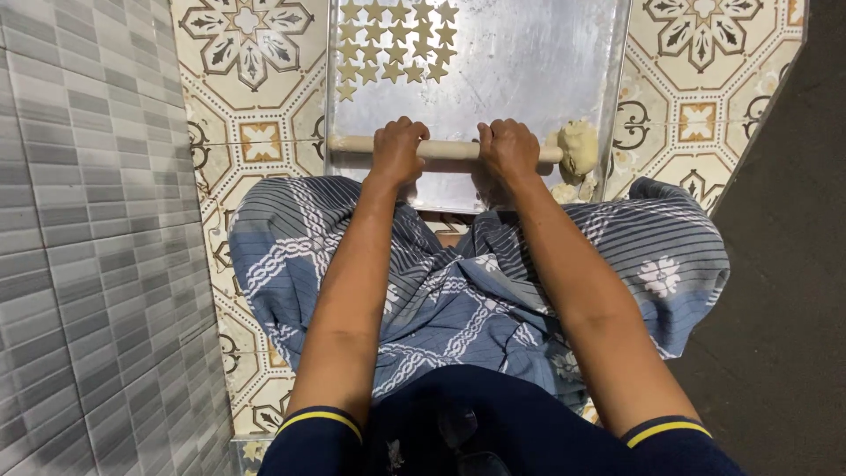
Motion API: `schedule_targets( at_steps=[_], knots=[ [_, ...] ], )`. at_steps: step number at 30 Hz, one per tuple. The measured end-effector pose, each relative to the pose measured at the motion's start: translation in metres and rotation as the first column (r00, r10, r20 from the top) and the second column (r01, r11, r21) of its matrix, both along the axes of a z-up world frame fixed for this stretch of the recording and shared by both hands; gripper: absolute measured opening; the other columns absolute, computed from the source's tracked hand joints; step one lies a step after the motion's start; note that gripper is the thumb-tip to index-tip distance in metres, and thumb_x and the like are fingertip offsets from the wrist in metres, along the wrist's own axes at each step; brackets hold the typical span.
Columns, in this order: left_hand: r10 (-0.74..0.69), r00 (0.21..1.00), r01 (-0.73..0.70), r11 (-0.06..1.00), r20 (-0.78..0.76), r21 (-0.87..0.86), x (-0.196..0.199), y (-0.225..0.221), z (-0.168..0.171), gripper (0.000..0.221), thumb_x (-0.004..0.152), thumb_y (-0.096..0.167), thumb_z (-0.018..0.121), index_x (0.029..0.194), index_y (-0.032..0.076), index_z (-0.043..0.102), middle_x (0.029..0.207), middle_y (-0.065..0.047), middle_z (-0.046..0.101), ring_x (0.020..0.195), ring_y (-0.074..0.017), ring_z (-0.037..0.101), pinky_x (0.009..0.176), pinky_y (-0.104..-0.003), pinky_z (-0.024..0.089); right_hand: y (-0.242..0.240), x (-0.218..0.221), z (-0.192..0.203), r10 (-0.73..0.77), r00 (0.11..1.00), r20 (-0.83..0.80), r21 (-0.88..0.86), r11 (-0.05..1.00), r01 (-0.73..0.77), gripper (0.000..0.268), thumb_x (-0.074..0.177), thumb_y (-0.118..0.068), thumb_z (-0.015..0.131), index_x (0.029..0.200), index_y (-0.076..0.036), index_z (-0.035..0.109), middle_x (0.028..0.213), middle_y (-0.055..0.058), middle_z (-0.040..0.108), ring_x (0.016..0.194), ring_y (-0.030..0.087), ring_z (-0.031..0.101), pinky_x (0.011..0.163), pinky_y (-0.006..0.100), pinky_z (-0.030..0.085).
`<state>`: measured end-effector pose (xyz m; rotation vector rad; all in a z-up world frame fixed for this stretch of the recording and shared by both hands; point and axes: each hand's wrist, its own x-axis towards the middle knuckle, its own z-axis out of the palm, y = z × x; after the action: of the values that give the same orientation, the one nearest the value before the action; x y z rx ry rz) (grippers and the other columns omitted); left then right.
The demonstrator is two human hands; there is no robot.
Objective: Rolling out dough and cutting star shapes to place on a baking tray
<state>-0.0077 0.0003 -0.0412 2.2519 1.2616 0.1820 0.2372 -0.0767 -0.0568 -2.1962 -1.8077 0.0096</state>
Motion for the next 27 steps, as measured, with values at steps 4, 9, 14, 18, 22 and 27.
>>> schedule_targets(
  at_steps=[4, 9, 14, 18, 22, 27],
  knots=[
    [-0.005, 1.0, 0.004, 0.999, -0.025, -0.045, 0.0, 0.0, 0.006, 0.045, 0.067, 0.013, 0.089, 0.106, 0.021, 0.068, 0.1, -0.002, 0.06, 0.102, -0.0325, 0.064, 0.094, -0.051, 0.046, 0.0, -0.002, -0.004, -0.04, 0.999, -0.017, -0.044, 0.998, 0.039, 0.04, 0.102, -0.049, 0.059, 0.081, -0.016, 0.066, 0.069, 0.006, 0.057, 0.07, 0.034, 0.068, 0.06, 0.052, 0.056],
    [0.001, 1.0, -0.001, 0.997, 0.005, -0.077, -0.002, 0.0, 0.005, 0.046, 0.067, 0.014, 0.089, 0.107, 0.021, 0.068, 0.099, -0.003, 0.061, 0.104, -0.0327, 0.064, 0.096, -0.051, 0.046, 0.001, -0.008, 0.008, -0.045, 0.999, 0.011, -0.102, 0.994, 0.046, 0.037, 0.103, -0.044, 0.055, 0.082, -0.016, 0.068, 0.069, 0.006, 0.058, 0.071, 0.032, 0.069, 0.062, 0.049, 0.056],
    [0.022, 1.0, -0.024, 0.994, -0.022, -0.107, 0.0, 0.0, 0.004, 0.047, 0.066, 0.014, 0.089, 0.107, 0.021, 0.068, 0.1, -0.002, 0.061, 0.105, -0.0308, 0.063, 0.098, -0.05, 0.044, 0.004, -0.01, 0.007, -0.091, 0.996, 0.009, -0.203, 0.975, 0.091, 0.042, 0.104, -0.049, 0.048, 0.085, -0.016, 0.067, 0.072, 0.007, 0.06, 0.077, 0.032, 0.07, 0.067, 0.051, 0.055],
    [0.037, 0.997, -0.045, 0.992, -0.068, -0.119, 0.003, 0.002, -0.007, 0.045, 0.065, 0.015, 0.089, 0.105, 0.022, 0.068, 0.098, -0.001, 0.061, 0.104, -0.0302, 0.065, 0.098, -0.049, 0.044, 0.005, -0.012, 0.018, -0.121, 0.991, -0.053, -0.352, 0.931, 0.095, 0.05, 0.105, -0.051, 0.038, 0.089, -0.014, 0.067, 0.08, 0.011, 0.065, 0.087, 0.036, 0.07, 0.076, 0.054, 0.053],
    [0.075, 0.994, -0.09, 0.977, -0.084, -0.191, 0.004, 0.001, -0.004, 0.039, 0.07, 0.017, 0.084, 0.105, 0.024, 0.067, 0.1, -0.001, 0.061, 0.107, -0.0291, 0.063, 0.102, -0.048, 0.04, 0.003, -0.011, 0.007, -0.055, 0.998, 0.015, -0.201, 0.978, 0.057, 0.042, 0.104, -0.045, 0.045, 0.083, -0.015, 0.066, 0.073, 0.007, 0.06, 0.077, 0.033, 0.068, 0.066, 0.051, 0.053],
    [0.154, 0.985, -0.17, 0.938, -0.077, -0.303, 0.013, -0.001, 0.027, 0.036, 0.076, 0.043, 0.074, 0.107, 0.028, 0.066, 0.1, 0.001, 0.064, 0.111, -0.0239, 0.062, 0.109, -0.047, 0.029, 0.0, -0.01, -0.006, -0.016, 0.992, 0.122, -0.084, 0.996, 0.027, 0.036, 0.102, -0.042, 0.047, 0.081, -0.017, 0.062, 0.073, 0.005, 0.055, 0.075, 0.03, 0.064, 0.061, 0.047, 0.05]
  ],
)
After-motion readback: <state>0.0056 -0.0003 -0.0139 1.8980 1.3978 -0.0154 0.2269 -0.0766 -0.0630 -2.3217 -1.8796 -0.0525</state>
